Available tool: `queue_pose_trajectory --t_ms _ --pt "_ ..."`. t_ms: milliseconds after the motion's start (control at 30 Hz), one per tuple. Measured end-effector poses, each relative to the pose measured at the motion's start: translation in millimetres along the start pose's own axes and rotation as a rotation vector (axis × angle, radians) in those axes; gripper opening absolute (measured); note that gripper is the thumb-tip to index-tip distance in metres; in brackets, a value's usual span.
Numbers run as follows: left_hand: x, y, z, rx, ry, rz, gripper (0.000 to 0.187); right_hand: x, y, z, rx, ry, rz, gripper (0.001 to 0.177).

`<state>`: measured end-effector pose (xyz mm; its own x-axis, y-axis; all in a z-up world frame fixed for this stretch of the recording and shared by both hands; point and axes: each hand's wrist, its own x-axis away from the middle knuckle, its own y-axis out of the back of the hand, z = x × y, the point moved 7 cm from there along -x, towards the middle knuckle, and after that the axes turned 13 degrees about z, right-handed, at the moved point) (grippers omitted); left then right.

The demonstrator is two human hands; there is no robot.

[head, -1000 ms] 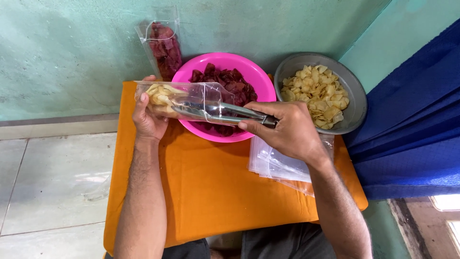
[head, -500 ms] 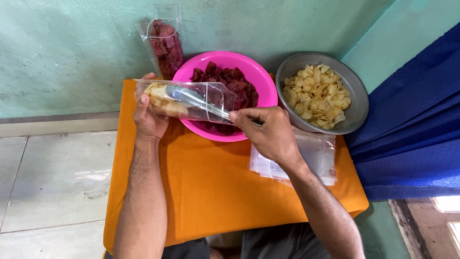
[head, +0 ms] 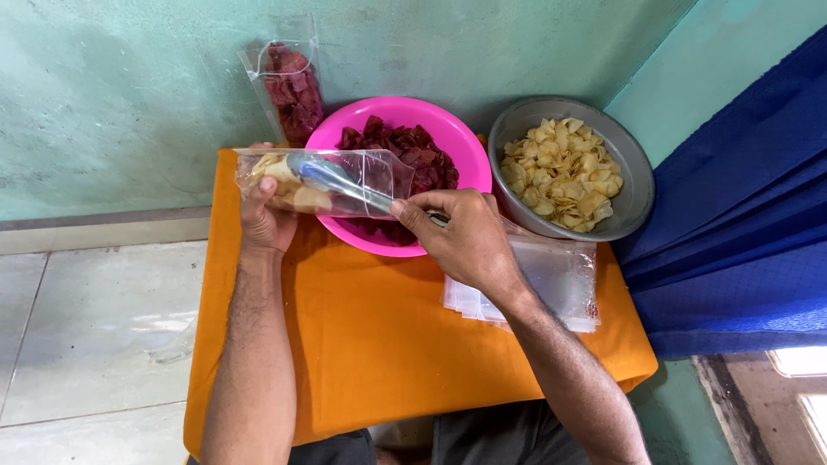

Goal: Packing different types of chips into plastic bags using tongs for manual snack packaging.

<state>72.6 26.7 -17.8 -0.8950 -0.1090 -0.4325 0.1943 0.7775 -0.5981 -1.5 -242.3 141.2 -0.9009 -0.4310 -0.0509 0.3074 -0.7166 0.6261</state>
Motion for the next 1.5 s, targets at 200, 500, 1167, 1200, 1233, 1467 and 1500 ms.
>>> queue_pose_trajectory --t_ms 200,500,1167,1200,1233,1467,1500 --pt "1 6 -2 0.011 -0.017 -0.038 0.064 9 14 0 0.070 -0.020 0.022 0.021" --pt "0 17 1 -0.030 0.102 -0.153 0.059 31 57 -23 -0.113 0.148 -0.103 0.016" --pt "2 -10 -19 0.084 0.162 -0.473 0.065 -18 9 -134 0.185 0.596 -0.728 0.048" --pt "2 -5 -15 0.072 0.170 -0.478 0.066 -17 5 -131 0.289 0.630 -0.733 0.050" --pt "3 -1 -14 0.073 0.173 -0.476 0.066 -15 7 -127 0.290 0.627 -0.735 0.050" --pt "10 6 -13 0.116 0.155 -0.549 0.081 -14 8 -134 0.230 0.678 -0.754 0.047" --pt "12 9 -12 0.129 0.158 -0.577 0.082 -12 10 -128 0.183 0.682 -0.737 0.045"
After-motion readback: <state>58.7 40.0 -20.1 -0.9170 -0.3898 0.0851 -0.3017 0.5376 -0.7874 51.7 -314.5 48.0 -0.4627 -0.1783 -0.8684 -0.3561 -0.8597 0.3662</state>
